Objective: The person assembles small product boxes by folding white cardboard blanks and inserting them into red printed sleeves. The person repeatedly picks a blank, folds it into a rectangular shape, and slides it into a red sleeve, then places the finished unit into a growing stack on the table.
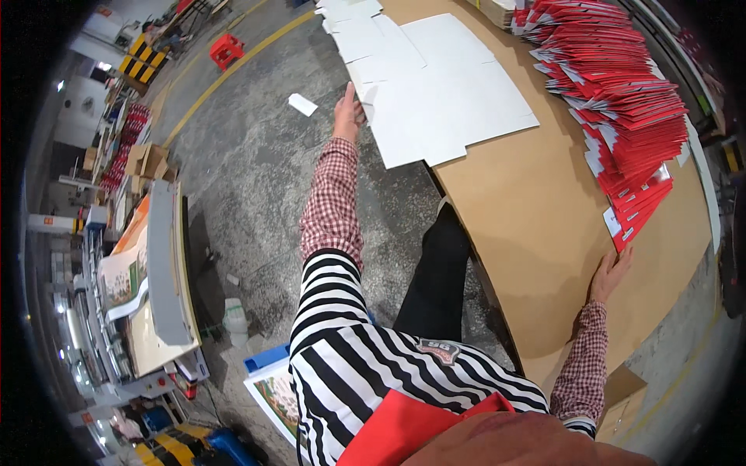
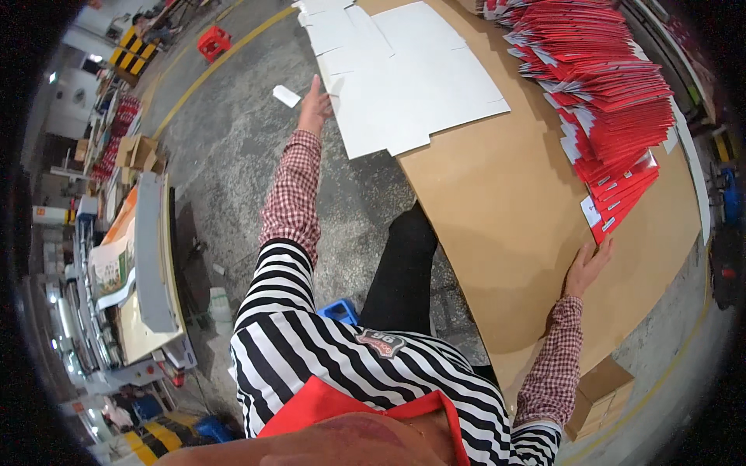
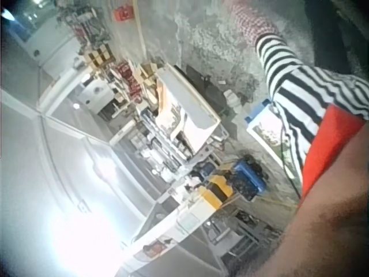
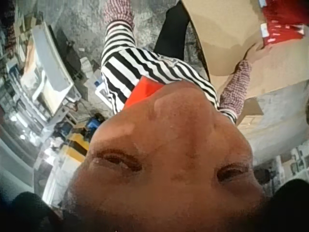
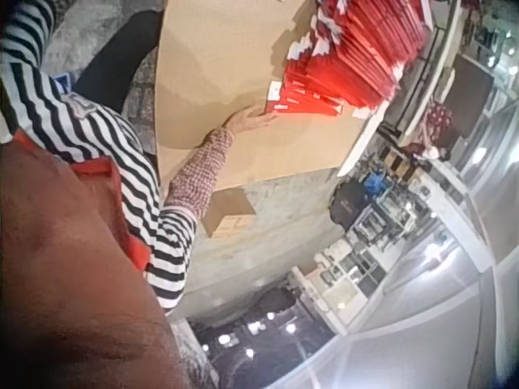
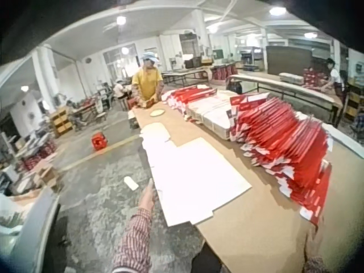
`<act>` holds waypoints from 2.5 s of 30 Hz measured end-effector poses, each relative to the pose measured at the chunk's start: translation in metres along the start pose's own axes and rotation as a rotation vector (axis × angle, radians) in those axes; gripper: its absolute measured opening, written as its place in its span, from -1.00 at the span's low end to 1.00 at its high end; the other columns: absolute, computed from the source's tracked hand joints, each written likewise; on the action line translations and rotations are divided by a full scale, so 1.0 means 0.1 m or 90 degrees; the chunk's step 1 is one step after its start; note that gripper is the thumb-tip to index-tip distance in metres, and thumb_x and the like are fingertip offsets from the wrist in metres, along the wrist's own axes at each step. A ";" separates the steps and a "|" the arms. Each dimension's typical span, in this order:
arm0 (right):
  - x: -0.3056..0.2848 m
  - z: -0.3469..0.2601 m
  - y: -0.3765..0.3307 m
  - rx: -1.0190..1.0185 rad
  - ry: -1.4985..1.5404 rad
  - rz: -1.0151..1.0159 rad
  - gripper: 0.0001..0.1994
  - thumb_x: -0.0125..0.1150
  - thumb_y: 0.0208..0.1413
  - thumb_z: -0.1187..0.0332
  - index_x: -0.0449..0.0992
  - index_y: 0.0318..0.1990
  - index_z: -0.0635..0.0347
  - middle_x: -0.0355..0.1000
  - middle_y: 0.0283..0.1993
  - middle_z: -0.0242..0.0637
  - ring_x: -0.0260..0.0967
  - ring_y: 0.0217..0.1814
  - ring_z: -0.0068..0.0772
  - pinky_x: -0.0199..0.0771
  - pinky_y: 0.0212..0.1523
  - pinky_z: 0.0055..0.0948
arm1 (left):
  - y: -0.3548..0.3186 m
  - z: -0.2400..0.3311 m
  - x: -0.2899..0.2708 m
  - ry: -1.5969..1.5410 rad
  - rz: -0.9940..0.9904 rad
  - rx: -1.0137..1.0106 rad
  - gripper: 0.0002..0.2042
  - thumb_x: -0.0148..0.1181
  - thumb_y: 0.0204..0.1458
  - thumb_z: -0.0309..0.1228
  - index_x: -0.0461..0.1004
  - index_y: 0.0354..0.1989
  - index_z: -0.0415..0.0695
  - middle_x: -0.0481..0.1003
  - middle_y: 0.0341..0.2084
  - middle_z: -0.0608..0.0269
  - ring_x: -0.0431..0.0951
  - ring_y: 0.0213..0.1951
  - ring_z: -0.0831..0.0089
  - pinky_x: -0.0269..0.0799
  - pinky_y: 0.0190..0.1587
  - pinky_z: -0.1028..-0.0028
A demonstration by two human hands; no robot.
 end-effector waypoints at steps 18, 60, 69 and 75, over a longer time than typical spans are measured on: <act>0.08 -0.25 -0.01 -0.011 0.074 0.013 -0.37 0.10 0.18 0.45 0.09 0.41 0.18 -0.08 0.49 0.04 -0.16 0.54 0.04 -0.12 0.47 -0.10 | -0.42 -0.22 0.25 -0.088 -0.240 -0.035 -0.56 0.29 0.04 -0.53 0.39 0.11 -0.33 0.54 -0.05 -0.02 0.60 -0.10 0.13 0.61 -0.09 0.20; -3.02 -0.13 -3.33 0.101 -0.125 -0.214 -0.62 0.20 0.00 0.56 0.58 0.02 0.09 0.50 0.16 -0.40 0.30 0.24 -0.20 0.20 0.26 -0.28 | -6.46 -1.99 0.99 0.611 -1.221 0.923 -0.37 0.44 -0.17 -0.31 0.36 0.15 -0.04 0.34 0.15 0.14 0.29 0.20 0.19 0.20 0.17 0.03; -2.81 0.26 -2.92 0.313 -0.211 0.016 -0.35 0.38 0.02 0.22 0.33 0.30 0.02 0.22 0.35 -0.04 0.11 0.40 -0.09 0.06 0.36 -0.03 | -6.77 -2.20 1.26 0.622 -0.997 0.808 -0.55 0.34 -0.07 -0.36 0.48 0.06 -0.05 0.47 -0.10 0.18 0.44 -0.05 0.24 0.36 -0.04 0.26; -2.18 -0.39 -2.70 -0.035 -0.142 -0.219 -0.38 0.19 0.12 -0.04 0.33 0.31 -0.05 0.07 0.47 -0.26 -0.07 0.52 -0.11 -0.18 0.47 0.03 | -6.81 -1.88 0.89 0.683 -1.126 0.963 -0.22 0.30 -0.09 -0.29 0.14 0.38 -0.09 0.14 0.36 0.15 0.22 0.28 0.14 0.16 0.15 -0.08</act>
Point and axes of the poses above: each hand's wrist, its own y-axis towards the middle knuckle, its own x-axis out of the palm, z = x × y, the point moved 4 cm from there along y, towards the middle knuckle
